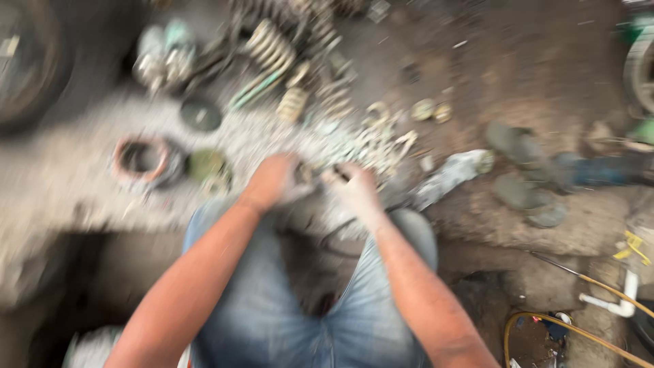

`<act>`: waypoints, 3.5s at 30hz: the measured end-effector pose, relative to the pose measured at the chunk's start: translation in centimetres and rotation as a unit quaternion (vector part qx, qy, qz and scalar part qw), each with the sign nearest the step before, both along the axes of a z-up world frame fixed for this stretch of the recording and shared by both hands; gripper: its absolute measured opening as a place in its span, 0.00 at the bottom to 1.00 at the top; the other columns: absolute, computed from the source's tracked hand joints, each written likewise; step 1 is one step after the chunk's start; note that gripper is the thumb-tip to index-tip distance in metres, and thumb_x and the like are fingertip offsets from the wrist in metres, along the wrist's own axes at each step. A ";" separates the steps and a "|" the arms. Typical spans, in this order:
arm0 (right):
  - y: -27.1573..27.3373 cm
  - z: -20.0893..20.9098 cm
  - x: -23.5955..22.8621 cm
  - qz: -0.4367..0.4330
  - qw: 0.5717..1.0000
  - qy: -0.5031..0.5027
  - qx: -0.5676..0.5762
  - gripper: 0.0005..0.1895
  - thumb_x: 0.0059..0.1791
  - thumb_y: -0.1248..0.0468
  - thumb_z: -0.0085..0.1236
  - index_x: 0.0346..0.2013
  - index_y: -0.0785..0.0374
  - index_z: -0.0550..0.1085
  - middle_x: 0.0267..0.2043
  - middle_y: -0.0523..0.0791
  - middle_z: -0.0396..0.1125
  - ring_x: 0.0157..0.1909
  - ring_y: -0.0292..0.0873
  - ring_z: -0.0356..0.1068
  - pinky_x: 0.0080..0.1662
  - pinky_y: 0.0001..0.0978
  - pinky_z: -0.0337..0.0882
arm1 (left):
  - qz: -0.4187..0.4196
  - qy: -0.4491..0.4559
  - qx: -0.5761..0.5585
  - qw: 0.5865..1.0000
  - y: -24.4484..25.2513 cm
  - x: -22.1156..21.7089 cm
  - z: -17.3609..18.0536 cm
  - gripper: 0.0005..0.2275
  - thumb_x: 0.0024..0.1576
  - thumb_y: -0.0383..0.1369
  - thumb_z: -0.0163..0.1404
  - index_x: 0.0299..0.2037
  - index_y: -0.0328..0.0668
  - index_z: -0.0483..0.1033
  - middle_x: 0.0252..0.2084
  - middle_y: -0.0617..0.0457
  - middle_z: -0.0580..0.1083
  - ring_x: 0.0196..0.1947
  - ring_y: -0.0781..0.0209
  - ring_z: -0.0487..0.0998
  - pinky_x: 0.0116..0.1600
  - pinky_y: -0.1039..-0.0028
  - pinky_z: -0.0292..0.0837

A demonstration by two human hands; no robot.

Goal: The person uses an angle grinder to smooth and cut small metal parts, including springs and hooks, on a concrete floor. The person handles each part individually, grinding edges and surfaces while sparks fly.

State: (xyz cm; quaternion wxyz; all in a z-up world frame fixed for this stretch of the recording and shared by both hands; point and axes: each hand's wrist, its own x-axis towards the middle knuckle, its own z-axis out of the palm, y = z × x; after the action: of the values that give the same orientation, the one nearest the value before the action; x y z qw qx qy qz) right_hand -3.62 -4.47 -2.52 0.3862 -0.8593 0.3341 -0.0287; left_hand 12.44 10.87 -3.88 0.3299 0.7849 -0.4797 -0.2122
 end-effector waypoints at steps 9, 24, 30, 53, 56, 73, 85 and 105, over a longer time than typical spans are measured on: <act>-0.6 1.0 -0.9 -0.057 0.978 -0.006 0.200 0.29 0.45 0.56 0.68 0.56 0.69 0.75 0.42 0.47 0.76 0.39 0.36 0.74 0.43 0.29 0.74 | -0.039 0.000 -0.124 0.992 0.8 1.3 0.3 0.30 0.38 0.52 0.67 0.41 0.34 0.77 0.39 0.36 0.77 0.41 0.35 0.77 0.46 0.53 0.73; -1.2 2.6 -0.8 -0.045 0.928 -0.037 0.368 0.20 0.45 0.65 0.67 0.49 0.71 0.76 0.40 0.46 0.75 0.38 0.37 0.75 0.43 0.30 0.76 | -0.033 0.031 -0.001 0.999 0.9 1.1 0.5 0.25 0.39 0.51 0.66 0.35 0.36 0.76 0.36 0.41 0.75 0.40 0.37 0.77 0.45 0.55 0.72; 1.4 1.9 0.5 -0.107 0.989 0.076 0.065 0.25 0.40 0.54 0.77 0.33 0.71 0.74 0.26 0.45 0.69 0.29 0.40 0.68 0.35 0.37 0.72 | -0.020 -0.014 0.006 1.000 0.6 0.3 0.2 0.24 0.40 0.47 0.66 0.37 0.35 0.74 0.37 0.39 0.75 0.41 0.37 0.76 0.46 0.53 0.72; 3.5 5.1 1.9 -0.055 0.998 0.020 0.026 0.14 0.45 0.58 0.66 0.37 0.66 0.79 0.30 0.48 0.76 0.31 0.42 0.77 0.38 0.35 0.75 | 0.000 -0.050 0.010 0.999 0.8 -0.3 1.7 0.22 0.40 0.41 0.65 0.39 0.37 0.73 0.40 0.42 0.75 0.42 0.39 0.78 0.46 0.54 0.74; 3.4 5.5 2.1 -0.055 0.998 -0.005 0.012 0.16 0.45 0.57 0.68 0.37 0.67 0.78 0.31 0.49 0.77 0.32 0.42 0.77 0.38 0.35 0.75 | 0.022 -0.033 0.019 0.999 0.9 -0.2 1.9 0.22 0.41 0.41 0.65 0.41 0.36 0.73 0.40 0.41 0.75 0.40 0.38 0.77 0.45 0.54 0.73; 1.0 1.7 0.2 -0.030 0.999 -0.032 -0.029 0.23 0.62 0.52 0.43 0.37 0.66 0.76 0.30 0.47 0.71 0.30 0.41 0.72 0.35 0.36 0.74 | 0.000 0.167 -0.052 0.985 0.8 1.0 2.3 0.27 0.39 0.51 0.69 0.42 0.38 0.82 0.36 0.47 0.79 0.36 0.51 0.82 0.45 0.66 0.77; -1.0 0.9 -0.7 -0.021 0.923 -0.106 0.369 0.24 0.58 0.50 0.43 0.47 0.69 0.74 0.30 0.44 0.71 0.29 0.37 0.72 0.35 0.30 0.75 | -0.012 0.116 -0.089 0.989 1.1 1.5 1.0 0.30 0.38 0.53 0.68 0.41 0.35 0.80 0.36 0.43 0.79 0.38 0.44 0.82 0.45 0.61 0.76; 1.7 3.1 0.7 -0.008 0.984 -0.021 -0.179 0.21 0.53 0.46 0.62 0.36 0.62 0.76 0.36 0.48 0.73 0.37 0.48 0.73 0.40 0.44 0.73 | -0.002 0.062 -0.012 0.998 0.9 1.0 1.8 0.26 0.40 0.54 0.67 0.36 0.37 0.81 0.31 0.39 0.77 0.34 0.36 0.79 0.41 0.54 0.74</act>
State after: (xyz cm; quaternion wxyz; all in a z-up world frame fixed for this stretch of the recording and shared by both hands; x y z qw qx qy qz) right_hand -2.89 -2.82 0.53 0.2326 -0.9111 0.3223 -0.1090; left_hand 13.45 11.78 -2.05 0.3682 0.7652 -0.4622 -0.2554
